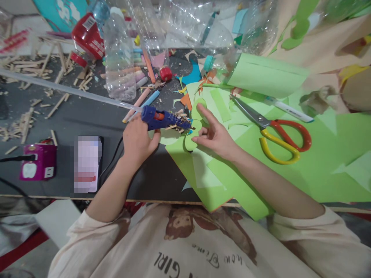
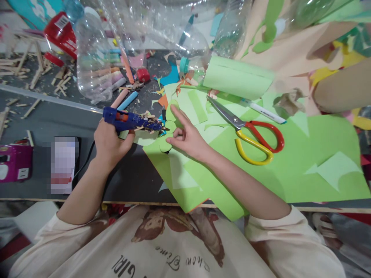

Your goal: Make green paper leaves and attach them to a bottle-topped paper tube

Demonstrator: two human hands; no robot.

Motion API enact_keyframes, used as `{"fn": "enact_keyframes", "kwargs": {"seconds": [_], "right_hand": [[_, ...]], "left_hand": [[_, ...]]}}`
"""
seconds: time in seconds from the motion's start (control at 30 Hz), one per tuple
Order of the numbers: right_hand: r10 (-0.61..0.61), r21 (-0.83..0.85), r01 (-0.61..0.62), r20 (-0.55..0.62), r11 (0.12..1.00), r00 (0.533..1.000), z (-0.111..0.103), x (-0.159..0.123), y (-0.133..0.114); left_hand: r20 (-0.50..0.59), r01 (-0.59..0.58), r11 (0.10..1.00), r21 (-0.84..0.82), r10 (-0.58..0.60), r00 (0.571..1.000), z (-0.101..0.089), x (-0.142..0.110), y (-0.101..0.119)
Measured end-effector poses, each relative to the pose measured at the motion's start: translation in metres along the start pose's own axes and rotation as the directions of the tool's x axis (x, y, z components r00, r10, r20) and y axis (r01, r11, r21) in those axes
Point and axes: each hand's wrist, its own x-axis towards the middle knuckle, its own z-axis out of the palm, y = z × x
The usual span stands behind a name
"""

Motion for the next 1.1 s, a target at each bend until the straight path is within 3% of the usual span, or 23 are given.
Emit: {"fn": "enact_keyframes", "kwargs": {"seconds": [1.1], "right_hand": [[-0.017, -0.117, 0.023, 0.049, 0.993, 0.999, 0.0031, -0.0026, -0.0002]], "left_hand": [[-0.032, 0.037, 0.998, 0.045, -0.036, 0.999, -0.0014, 0.0007, -0.0006]]}}
